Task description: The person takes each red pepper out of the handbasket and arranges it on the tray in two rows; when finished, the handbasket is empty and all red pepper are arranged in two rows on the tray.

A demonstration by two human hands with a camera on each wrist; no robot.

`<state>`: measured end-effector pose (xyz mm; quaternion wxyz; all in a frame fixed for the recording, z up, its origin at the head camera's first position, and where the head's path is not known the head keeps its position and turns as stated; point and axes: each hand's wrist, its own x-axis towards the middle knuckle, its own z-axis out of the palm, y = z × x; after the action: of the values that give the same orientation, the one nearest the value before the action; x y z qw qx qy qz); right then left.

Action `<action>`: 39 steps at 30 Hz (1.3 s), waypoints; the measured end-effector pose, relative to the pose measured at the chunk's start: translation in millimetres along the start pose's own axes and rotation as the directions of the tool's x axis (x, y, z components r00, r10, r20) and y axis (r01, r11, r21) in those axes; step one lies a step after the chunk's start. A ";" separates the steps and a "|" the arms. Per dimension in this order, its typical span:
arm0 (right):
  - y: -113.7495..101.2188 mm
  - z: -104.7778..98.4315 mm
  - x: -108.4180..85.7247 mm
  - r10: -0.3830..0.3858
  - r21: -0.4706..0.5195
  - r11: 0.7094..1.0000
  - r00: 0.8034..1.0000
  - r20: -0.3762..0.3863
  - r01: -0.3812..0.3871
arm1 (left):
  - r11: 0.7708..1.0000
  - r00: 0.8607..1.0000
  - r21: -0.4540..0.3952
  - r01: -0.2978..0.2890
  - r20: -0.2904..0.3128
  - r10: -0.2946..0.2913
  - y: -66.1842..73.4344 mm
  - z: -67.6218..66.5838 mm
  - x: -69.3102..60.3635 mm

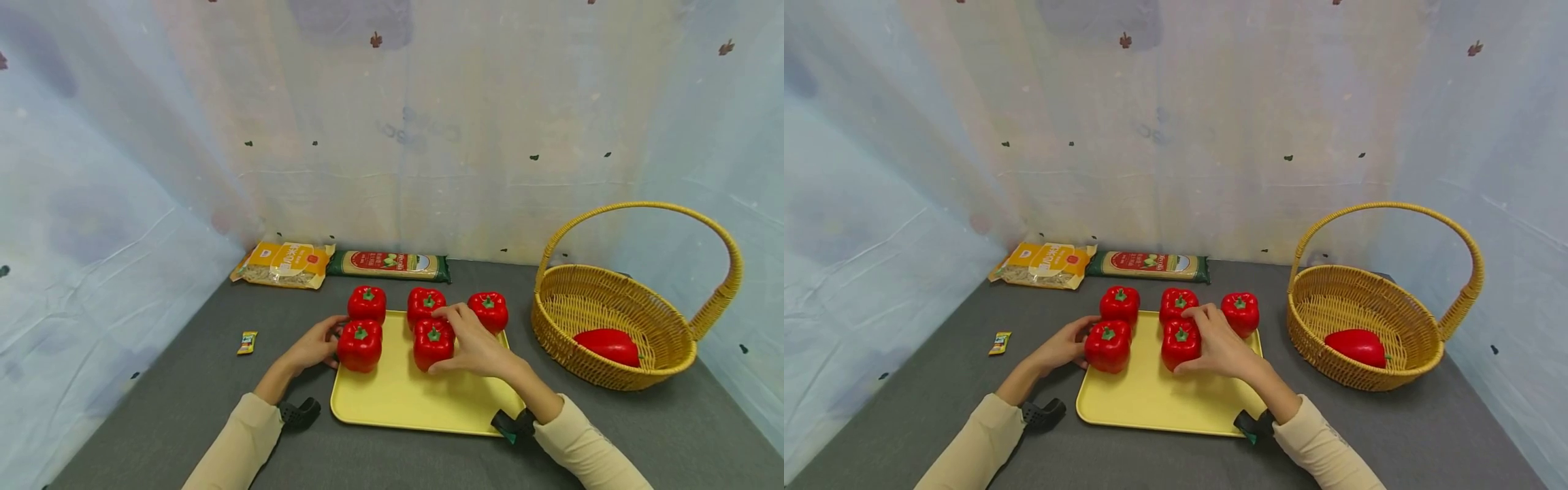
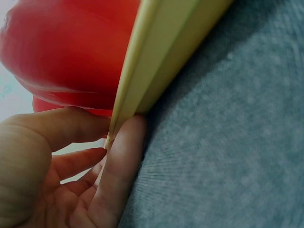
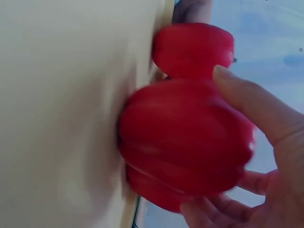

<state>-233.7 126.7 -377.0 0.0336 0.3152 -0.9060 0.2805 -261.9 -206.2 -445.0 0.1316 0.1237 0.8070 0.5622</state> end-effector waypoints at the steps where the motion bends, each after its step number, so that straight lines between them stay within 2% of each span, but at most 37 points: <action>1: 0.7 -3.0 -0.5 0.004 0.017 1.000 1.000 0.012 -0.004 | 1.000 1.000 0.002 -0.002 0.003 0.002 0.4 -0.2 0.0; 6: 8.5 -17.4 -1.9 0.024 0.087 0.996 0.997 0.072 -0.030 | 1.000 1.000 0.006 -0.001 0.005 0.001 2.8 -0.2 -1.0; 15: 19.4 -22.8 -0.5 -0.027 0.199 0.980 0.986 0.162 -0.006 | 1.000 1.000 0.011 0.000 0.006 0.000 1.2 -1.0 -0.4; 23: 18.2 -15.5 1.5 -0.048 0.227 0.974 0.987 0.153 0.013 | 1.000 1.000 0.015 0.003 0.000 -0.003 -0.2 -0.9 0.8; 30: 15.0 -9.8 2.8 -0.037 0.271 0.962 0.988 0.152 -0.006 | 1.000 1.000 0.015 -0.001 0.001 0.001 -2.1 -0.3 1.3; 39: 14.6 -12.8 2.4 -0.034 0.251 0.968 0.988 0.152 -0.005 | 1.000 1.000 0.013 -0.006 -0.007 0.006 -1.4 0.3 1.4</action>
<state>-245.7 141.6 -372.8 -0.0750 0.3445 -0.8607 0.3673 -263.2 -205.9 -446.5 0.1265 0.1249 0.8106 0.5580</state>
